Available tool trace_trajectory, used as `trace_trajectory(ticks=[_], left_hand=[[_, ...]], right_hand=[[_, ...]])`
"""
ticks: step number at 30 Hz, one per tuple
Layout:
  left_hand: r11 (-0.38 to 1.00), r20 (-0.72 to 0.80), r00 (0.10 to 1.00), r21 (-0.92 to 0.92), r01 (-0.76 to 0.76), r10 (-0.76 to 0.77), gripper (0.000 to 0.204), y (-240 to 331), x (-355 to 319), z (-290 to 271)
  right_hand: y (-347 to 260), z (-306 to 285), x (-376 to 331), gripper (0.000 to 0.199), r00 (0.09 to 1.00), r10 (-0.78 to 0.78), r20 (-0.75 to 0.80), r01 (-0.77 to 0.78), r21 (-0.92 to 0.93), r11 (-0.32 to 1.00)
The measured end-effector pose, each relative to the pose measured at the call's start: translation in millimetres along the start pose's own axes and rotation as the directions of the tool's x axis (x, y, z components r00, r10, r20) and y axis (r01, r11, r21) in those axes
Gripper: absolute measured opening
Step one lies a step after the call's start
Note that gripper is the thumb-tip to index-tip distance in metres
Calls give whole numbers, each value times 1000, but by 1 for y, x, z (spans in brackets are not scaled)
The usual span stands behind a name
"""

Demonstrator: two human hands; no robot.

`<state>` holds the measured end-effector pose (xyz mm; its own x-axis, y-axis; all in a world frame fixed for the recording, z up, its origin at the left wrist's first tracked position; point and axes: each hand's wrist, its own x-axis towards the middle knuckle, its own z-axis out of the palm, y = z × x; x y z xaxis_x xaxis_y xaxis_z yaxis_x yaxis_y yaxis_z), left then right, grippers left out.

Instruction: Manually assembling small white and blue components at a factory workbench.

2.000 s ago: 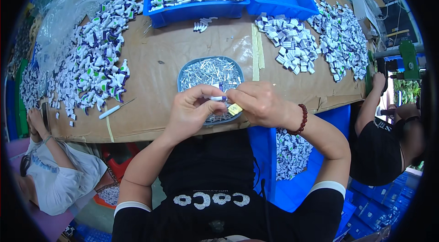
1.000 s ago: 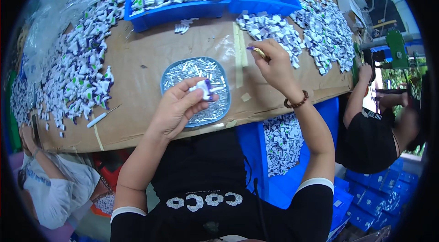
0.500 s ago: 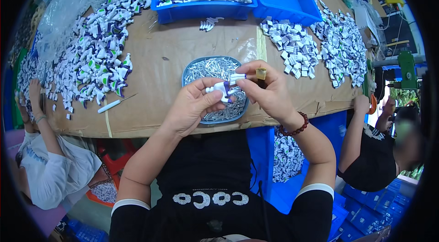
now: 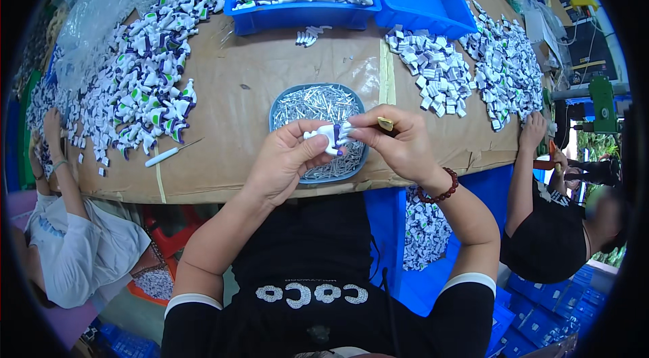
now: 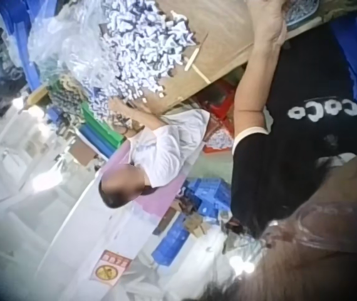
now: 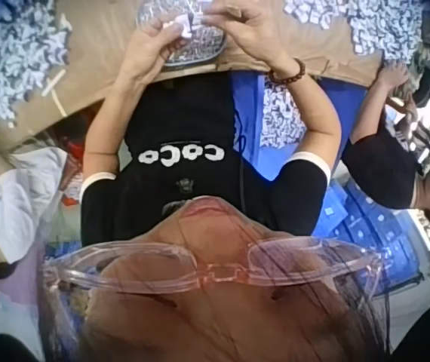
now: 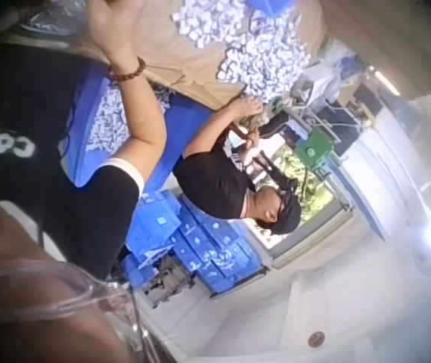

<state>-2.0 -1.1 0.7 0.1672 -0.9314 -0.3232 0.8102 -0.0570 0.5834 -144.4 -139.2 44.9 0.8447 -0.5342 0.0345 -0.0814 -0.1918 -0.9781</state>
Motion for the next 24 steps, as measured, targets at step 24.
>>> trace_trajectory(ticks=[24], left_hand=[[764,44,936,565,-311,349,20,-6,-6,14]], right_hand=[[-9,0,-3,12,993,-112,39,119,-359,926]])
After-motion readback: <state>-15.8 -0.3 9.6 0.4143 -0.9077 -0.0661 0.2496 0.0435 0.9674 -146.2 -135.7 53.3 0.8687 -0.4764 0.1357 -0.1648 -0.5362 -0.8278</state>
